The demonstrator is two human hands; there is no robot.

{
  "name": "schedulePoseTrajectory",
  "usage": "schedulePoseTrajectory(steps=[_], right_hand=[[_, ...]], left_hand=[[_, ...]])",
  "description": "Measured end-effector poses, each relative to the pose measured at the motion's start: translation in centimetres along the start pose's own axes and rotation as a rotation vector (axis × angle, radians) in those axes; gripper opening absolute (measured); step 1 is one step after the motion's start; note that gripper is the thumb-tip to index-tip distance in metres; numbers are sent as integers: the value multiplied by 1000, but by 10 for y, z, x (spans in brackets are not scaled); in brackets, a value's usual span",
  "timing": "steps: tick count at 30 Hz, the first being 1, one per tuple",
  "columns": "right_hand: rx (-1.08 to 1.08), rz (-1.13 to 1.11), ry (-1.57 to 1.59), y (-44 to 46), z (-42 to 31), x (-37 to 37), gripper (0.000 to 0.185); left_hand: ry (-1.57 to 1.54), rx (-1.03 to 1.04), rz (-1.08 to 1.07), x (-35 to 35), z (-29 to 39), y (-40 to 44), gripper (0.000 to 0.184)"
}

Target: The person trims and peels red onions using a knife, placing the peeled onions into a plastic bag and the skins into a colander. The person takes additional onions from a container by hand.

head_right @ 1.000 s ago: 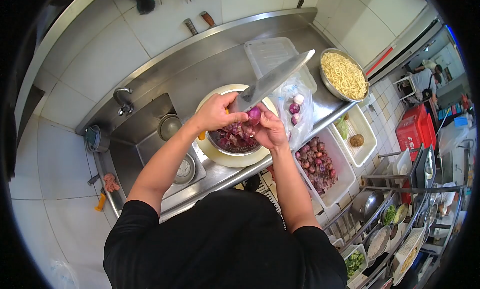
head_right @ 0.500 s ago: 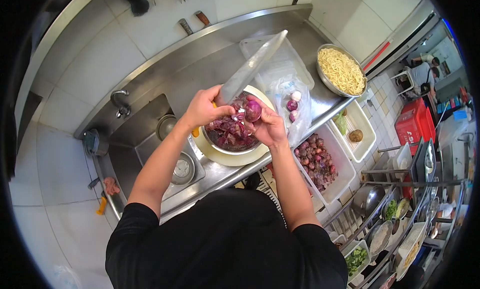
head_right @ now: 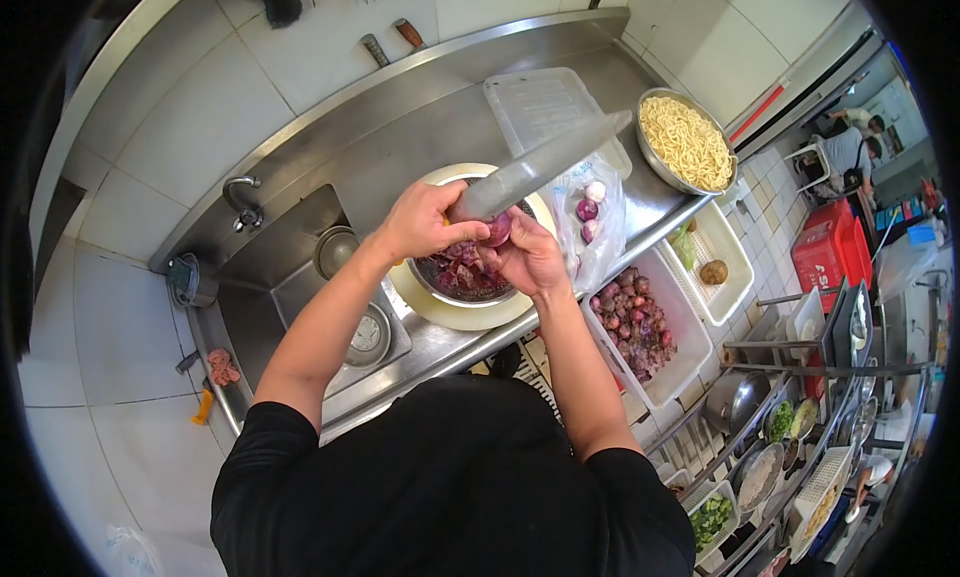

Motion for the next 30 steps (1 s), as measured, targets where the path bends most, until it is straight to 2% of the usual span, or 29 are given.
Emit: schedulePoseTrajectory(steps=[2,5,9,10,14,17,20,28,30], right_hand=[[-4,90,-16,-3,1,-7,47],[-66,413,-73,4,-1,3,38],[-81,160,-150,3,-3,-1,41],[-46,163,-192,1,-5,3,45],[0,205,-281,0,-8,17,52],[-4,193,-308,1,-9,18,49],[-24,222,-314,3,-9,15,44],[3,238,-313,4,-9,13,31],[-10,309,-279,4,-7,9,28]], left_hand=[[13,4,-49,3,0,-3,47],[167,111,-55,14,-6,-9,45],[17,-64,164,4,-18,-14,50],[-39,-128,144,-1,-24,-13,59],[75,-15,169,-22,-7,-7,66],[171,-43,72,-17,-15,-5,65],[187,-58,70,-16,-15,-5,62],[84,3,30,-11,-20,-8,50],[79,19,-11,-10,-19,-10,46]])
Point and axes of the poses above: each hand's wrist, its own y-axis towards the middle knuckle, its own x-axis out of the palm, z = x × y, the point moved 4 cm from there along y, towards the middle knuckle, and after that the axes turned 1 degree about x, right-handed, at the moved point
